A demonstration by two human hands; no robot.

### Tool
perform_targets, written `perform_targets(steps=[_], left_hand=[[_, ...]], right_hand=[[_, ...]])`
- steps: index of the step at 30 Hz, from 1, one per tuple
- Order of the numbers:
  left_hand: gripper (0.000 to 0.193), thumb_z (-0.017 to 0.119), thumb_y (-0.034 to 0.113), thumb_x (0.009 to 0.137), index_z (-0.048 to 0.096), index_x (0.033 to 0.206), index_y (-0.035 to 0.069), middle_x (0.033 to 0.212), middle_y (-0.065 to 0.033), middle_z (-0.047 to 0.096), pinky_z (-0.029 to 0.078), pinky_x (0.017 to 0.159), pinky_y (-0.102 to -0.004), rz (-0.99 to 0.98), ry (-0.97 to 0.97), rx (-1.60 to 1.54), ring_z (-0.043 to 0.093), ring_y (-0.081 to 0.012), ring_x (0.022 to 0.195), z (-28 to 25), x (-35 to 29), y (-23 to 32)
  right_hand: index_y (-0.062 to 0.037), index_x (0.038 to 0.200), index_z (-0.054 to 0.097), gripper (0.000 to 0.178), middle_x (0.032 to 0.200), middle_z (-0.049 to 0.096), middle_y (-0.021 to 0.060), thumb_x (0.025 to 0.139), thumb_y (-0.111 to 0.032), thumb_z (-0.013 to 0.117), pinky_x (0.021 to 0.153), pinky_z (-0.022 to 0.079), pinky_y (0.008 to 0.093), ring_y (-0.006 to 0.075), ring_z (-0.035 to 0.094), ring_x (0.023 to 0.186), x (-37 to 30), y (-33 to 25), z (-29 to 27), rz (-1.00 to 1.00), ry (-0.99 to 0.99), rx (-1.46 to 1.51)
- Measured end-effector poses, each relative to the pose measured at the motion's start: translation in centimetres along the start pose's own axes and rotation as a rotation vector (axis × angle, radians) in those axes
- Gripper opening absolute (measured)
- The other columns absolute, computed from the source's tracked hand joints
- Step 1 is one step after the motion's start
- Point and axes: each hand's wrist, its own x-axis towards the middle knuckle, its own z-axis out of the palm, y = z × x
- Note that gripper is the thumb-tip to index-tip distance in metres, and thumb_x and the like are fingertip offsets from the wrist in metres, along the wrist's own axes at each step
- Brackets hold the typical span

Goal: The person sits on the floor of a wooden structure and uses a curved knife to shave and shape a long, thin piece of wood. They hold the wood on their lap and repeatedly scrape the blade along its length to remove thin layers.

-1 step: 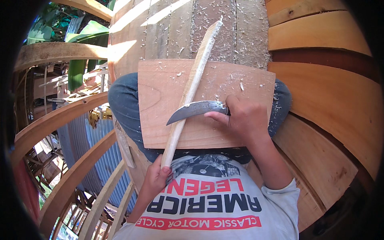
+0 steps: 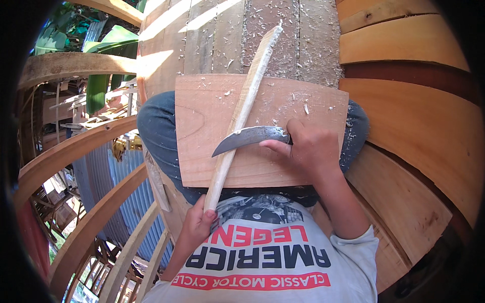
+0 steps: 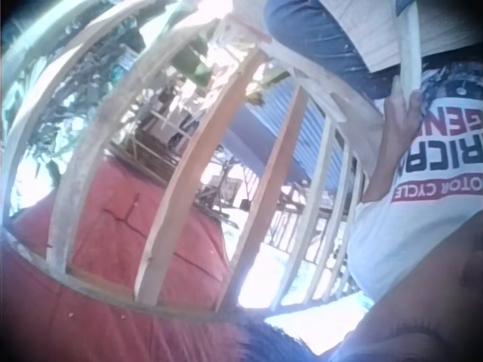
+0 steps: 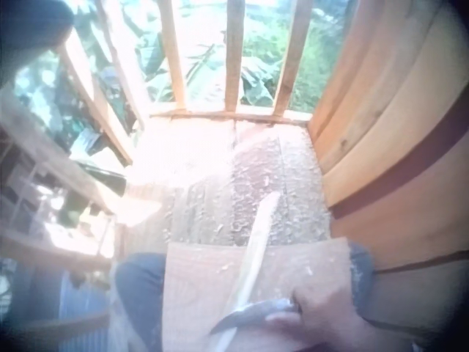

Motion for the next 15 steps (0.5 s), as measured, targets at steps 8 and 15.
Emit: perform_targets(steps=[8, 15], left_hand=[[0.04, 0.05, 0.035, 0.096, 0.049, 0.106, -0.004, 0.065, -0.0114, 0.056, 0.045, 0.057, -0.0318, 0.04, -0.002, 0.032, 0.057, -0.0165, 0.06, -0.2, -1.3, -1.7], [0.041, 0.047, 0.038, 0.097, 0.052, 0.103, -0.003, 0.065, -0.0067, 0.052, 0.041, 0.057, -0.0292, -0.05, -0.039, -0.111, 0.048, -0.0114, 0.062, 0.2, 0.6, -1.0]], right_hand=[[-0.0009, 0.071, 0.063, 0.055, 0.056, 0.056, 0.0184, 0.089, -0.053, 0.059, 0.048, 0.043, 0.04, 0.0361, 0.06, 0.055, 1.7, 8.6, -3.7, 0.643, 0.173, 0.023], [-0.0061, 0.065, 0.057, 0.05, 0.055, 0.056, 0.0121, 0.079, -0.052, 0.069, 0.047, 0.046, 0.0373, 0.0286, 0.062, 0.052, -2.0, -0.4, -0.1, -0.011, -0.044, 0.174]])
